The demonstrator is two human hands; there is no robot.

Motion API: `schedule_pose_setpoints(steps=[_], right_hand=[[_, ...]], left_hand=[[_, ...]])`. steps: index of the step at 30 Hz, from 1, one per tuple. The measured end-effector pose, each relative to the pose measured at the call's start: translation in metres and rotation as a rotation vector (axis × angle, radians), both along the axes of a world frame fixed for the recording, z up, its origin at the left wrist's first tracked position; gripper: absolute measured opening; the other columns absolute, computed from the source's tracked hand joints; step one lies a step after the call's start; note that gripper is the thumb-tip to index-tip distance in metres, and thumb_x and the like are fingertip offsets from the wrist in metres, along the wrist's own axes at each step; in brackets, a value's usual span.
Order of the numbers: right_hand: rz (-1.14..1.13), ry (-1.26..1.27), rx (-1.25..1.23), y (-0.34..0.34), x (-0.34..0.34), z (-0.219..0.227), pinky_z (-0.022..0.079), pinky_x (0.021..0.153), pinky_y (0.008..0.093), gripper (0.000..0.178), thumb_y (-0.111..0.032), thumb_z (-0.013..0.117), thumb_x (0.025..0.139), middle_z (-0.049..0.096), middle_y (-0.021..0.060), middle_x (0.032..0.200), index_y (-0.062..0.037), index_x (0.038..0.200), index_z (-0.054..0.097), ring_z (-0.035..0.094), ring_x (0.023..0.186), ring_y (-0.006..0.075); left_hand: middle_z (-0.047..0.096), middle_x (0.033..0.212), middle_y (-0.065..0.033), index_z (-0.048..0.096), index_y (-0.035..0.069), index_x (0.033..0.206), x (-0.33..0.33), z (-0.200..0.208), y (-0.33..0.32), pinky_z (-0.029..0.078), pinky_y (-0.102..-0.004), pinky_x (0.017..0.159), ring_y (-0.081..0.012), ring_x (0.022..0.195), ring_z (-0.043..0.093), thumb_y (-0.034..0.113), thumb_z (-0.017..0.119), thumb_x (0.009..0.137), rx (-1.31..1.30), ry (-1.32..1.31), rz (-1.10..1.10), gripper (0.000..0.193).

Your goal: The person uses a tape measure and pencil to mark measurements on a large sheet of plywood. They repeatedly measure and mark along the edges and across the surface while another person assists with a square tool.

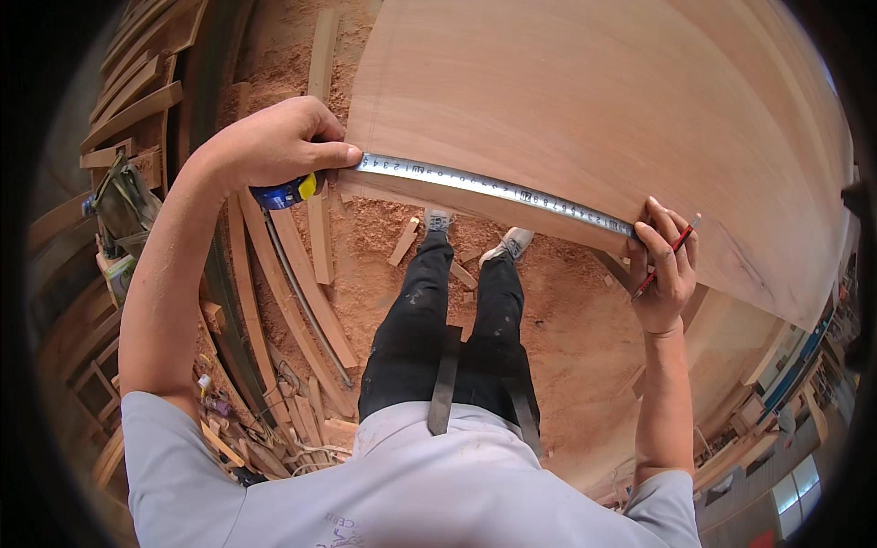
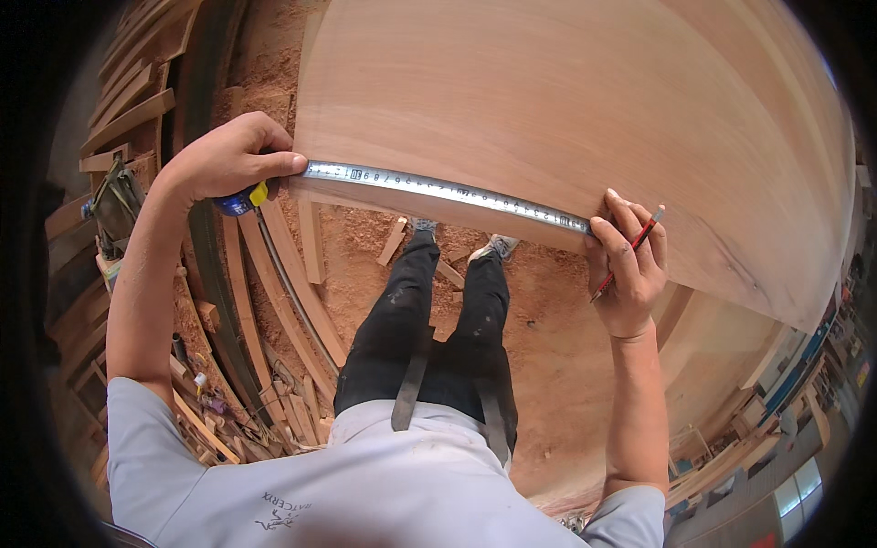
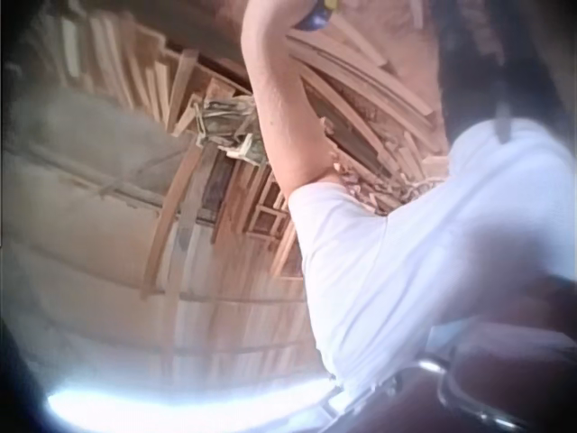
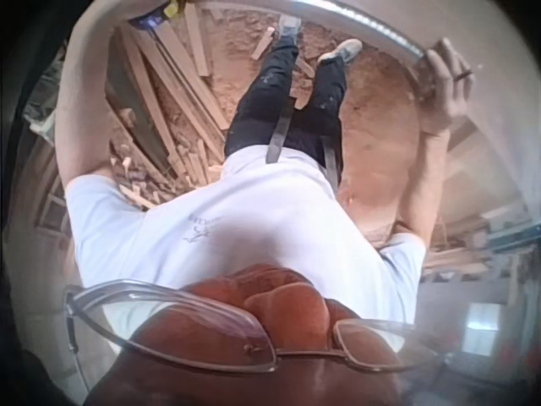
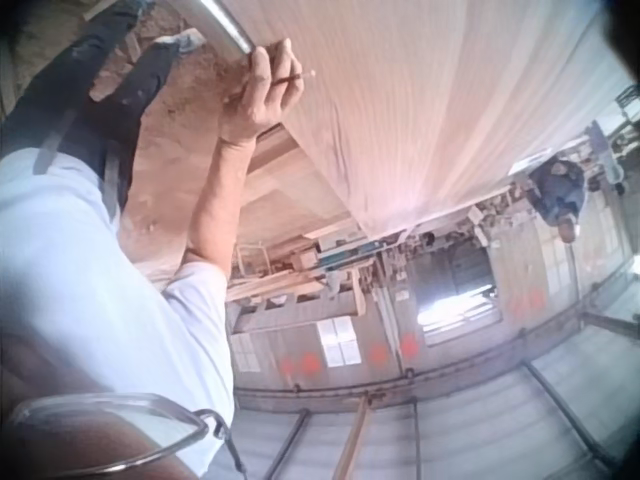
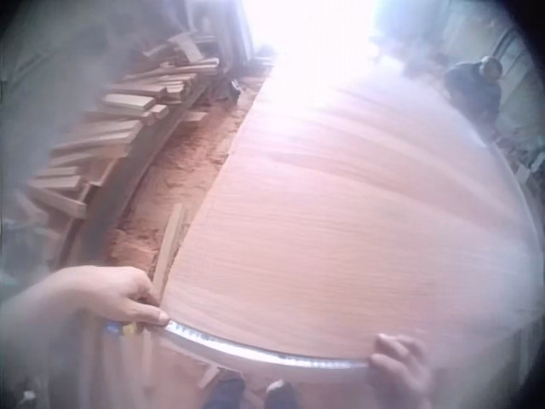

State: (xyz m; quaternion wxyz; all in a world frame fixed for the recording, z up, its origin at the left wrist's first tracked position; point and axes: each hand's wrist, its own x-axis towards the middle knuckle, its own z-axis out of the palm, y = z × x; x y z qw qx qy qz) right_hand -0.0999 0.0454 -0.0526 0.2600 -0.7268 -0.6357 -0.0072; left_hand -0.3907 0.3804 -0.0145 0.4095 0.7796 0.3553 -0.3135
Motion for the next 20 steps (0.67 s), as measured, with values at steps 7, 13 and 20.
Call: schedule_pose_setpoints(steps=[7,13,20], right_hand=[[0.053,-0.009,-0.007,0.006,-0.009,0.007,0.052,0.098,0.0427,0.027,0.005,0.080,0.076,0.072,0.0179,0.120,-0.0033,0.100,0.072,0.067,0.106,0.0353],[0.034,-0.031,-0.033,0.003,-0.009,0.002,0.051,0.103,0.0462,0.022,-0.001,0.080,0.081,0.073,0.0148,0.122,-0.0055,0.101,0.072,0.067,0.112,0.0359],[0.042,0.009,-0.056,0.002,-0.009,0.005,0.050,0.104,0.0467,0.023,0.001,0.080,0.080,0.073,0.0155,0.122,-0.0056,0.101,0.073,0.065,0.115,0.0368]], left_hand=[[0.071,0.071,-0.0097,0.078,-0.003,0.091,-0.002,0.005,0.003,0.055,-0.0326,0.063,-0.0159,0.064,0.067,0.038,0.070,0.097,-0.041,-0.049,-0.024,0.043],[0.074,0.077,-0.0075,0.081,0.005,0.099,0.002,0.011,0.004,0.057,-0.0345,0.072,-0.0159,0.069,0.069,0.037,0.065,0.100,-0.019,0.039,-0.044,0.037],[0.073,0.074,-0.0104,0.079,-0.001,0.096,-0.003,0.008,0.002,0.057,-0.0319,0.065,-0.0167,0.066,0.070,0.038,0.069,0.097,-0.018,-0.030,-0.024,0.040]])
